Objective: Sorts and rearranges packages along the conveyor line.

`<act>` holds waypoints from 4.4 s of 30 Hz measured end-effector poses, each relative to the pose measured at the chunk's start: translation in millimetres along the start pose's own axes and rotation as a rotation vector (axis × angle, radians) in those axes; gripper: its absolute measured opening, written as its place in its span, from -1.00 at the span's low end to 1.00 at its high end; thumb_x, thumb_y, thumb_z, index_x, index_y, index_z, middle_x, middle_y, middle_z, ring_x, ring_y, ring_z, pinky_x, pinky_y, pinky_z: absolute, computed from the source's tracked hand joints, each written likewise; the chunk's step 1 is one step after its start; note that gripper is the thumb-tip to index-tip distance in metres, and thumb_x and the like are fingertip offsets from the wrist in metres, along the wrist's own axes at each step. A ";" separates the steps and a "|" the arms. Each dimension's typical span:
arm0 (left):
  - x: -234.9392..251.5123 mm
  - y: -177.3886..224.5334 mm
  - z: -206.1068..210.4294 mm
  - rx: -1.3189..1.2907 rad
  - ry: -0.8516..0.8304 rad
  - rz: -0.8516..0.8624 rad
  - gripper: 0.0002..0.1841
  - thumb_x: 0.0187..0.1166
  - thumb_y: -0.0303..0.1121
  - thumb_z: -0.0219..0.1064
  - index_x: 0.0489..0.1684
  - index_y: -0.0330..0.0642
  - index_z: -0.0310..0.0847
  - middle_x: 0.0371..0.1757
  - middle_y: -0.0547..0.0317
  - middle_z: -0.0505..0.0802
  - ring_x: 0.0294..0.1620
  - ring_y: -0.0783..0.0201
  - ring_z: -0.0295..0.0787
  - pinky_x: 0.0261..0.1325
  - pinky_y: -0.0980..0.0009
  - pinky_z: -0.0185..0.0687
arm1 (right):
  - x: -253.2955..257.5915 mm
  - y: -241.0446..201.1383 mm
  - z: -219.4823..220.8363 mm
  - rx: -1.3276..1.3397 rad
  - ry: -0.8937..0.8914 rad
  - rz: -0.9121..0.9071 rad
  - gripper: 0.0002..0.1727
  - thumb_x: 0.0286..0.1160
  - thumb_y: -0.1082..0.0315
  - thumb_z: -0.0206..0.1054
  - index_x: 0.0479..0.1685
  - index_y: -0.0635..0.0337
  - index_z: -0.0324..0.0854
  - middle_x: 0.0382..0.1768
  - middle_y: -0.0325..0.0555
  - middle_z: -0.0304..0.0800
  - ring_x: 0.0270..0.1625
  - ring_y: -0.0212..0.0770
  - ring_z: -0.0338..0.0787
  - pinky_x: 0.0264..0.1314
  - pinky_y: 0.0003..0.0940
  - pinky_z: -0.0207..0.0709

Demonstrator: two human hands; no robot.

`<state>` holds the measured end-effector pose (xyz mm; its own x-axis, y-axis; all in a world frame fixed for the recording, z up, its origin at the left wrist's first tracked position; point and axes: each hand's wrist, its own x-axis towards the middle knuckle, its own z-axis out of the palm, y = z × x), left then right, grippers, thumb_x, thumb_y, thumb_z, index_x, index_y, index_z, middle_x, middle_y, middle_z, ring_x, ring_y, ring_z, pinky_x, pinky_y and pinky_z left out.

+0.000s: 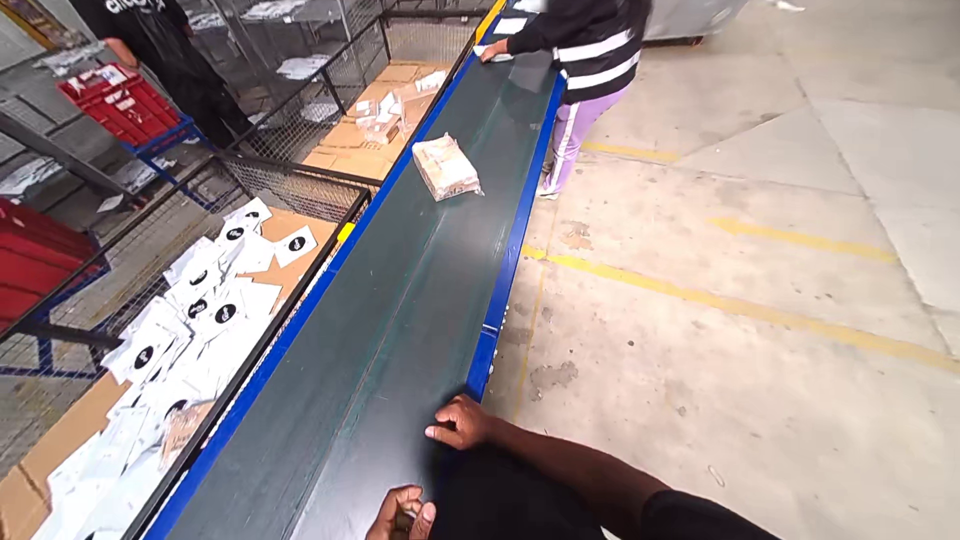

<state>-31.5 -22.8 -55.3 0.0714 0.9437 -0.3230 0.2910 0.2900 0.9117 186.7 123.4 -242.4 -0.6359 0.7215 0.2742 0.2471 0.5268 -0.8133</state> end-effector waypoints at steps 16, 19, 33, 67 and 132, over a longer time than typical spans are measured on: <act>-4.4 -2.5 -2.7 -0.008 0.020 0.005 -0.64 0.60 -0.21 0.46 0.18 -0.26 0.66 -0.18 0.17 0.87 -0.31 0.30 0.83 -0.23 0.33 0.84 | 9.3 -6.1 -5.5 0.104 0.098 -0.028 -0.43 0.72 0.03 0.26 -0.77 0.08 0.39 -0.79 -0.21 0.39 -0.66 -0.25 0.50 -0.55 -0.20 0.39; -4.3 -5.2 -2.8 -0.001 0.031 0.013 -0.64 0.60 -0.17 0.45 0.17 -0.23 0.67 -0.18 0.19 0.88 -0.31 0.32 0.84 -0.24 0.34 0.85 | 28.8 -16.9 -16.4 0.077 0.071 0.130 -0.52 0.76 -0.01 0.21 -0.58 0.07 0.51 -0.67 -0.23 0.48 -0.54 -0.26 0.57 -0.44 -0.18 0.50; -6.7 -12.3 -2.4 -0.050 0.068 -0.049 -0.59 0.58 -0.02 0.44 0.18 -0.13 0.70 -0.17 0.24 0.89 -0.29 0.35 0.83 -0.23 0.35 0.82 | 139.5 0.7 -64.8 0.950 0.936 0.989 -0.12 0.67 -0.20 0.22 0.83 0.06 -0.03 0.66 0.27 0.29 0.36 0.20 0.73 0.17 0.09 0.78; 6.0 6.0 -5.0 0.025 -0.046 0.004 -0.66 0.61 -0.26 0.44 0.16 -0.32 0.66 -0.16 0.10 0.87 -0.28 0.29 0.84 -0.18 0.31 0.85 | 40.9 -64.8 -30.3 0.421 -0.194 0.387 -0.72 0.72 0.15 0.28 0.01 0.15 0.77 -0.16 -0.15 0.89 -0.22 -0.31 0.86 -0.04 -0.27 0.79; 67.4 -89.2 -5.7 -0.156 0.069 -0.291 -0.46 0.51 -0.08 0.52 0.31 -0.26 0.59 -0.02 -0.02 0.86 -0.13 0.14 0.87 -0.15 0.18 0.86 | 168.0 94.4 -136.1 -0.538 -0.320 0.591 0.77 -0.55 -0.42 0.81 0.97 -0.01 -0.23 0.94 0.22 -0.38 0.93 0.36 -0.33 0.77 0.64 -0.51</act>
<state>-58.0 15.8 -157.0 -0.0596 0.8248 -0.5623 0.1395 0.5647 0.8135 202.7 355.5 -203.2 -0.4489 0.8257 -0.3416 0.8642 0.3038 -0.4011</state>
